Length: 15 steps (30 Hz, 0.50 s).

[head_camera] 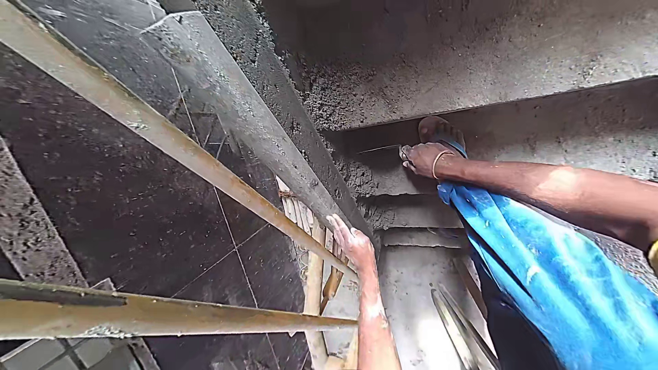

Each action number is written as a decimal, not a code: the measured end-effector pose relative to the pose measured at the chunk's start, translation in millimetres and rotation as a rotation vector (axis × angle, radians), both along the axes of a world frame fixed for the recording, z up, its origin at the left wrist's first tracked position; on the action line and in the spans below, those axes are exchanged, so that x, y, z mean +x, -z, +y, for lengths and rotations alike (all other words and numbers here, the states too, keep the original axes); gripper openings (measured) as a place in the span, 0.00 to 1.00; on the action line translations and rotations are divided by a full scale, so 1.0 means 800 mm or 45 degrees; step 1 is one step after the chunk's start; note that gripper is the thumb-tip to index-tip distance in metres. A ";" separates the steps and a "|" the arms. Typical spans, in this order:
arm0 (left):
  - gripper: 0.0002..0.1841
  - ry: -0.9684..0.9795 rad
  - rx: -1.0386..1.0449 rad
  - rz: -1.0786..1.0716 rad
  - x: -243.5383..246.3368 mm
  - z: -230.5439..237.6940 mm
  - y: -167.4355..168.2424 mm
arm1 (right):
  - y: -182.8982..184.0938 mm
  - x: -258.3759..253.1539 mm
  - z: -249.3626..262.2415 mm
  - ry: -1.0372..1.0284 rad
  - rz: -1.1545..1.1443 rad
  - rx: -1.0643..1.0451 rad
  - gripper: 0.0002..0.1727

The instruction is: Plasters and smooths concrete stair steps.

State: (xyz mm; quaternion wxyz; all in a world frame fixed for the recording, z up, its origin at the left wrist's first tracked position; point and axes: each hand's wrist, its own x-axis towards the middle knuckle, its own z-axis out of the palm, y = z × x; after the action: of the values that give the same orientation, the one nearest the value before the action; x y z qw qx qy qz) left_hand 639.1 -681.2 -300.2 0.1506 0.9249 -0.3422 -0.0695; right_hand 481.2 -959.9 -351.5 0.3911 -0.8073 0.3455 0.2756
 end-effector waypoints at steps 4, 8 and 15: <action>0.35 -0.127 0.012 0.051 0.008 -0.006 -0.018 | -0.074 0.000 0.017 -0.019 -0.526 -0.026 0.23; 0.30 -0.037 0.062 -0.041 0.013 -0.009 -0.025 | -0.094 0.021 0.020 -0.180 -1.114 -0.069 0.20; 0.18 -0.038 0.236 -0.107 0.014 -0.021 -0.042 | -0.107 0.050 0.024 -0.325 -1.206 -0.120 0.23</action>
State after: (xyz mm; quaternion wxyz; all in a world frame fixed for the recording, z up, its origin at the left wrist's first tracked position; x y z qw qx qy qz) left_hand 650.7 -698.3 -266.7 0.0508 0.9419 -0.3265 -0.0599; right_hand 520.9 -940.8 -266.0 0.4315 -0.8965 0.0401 -0.0920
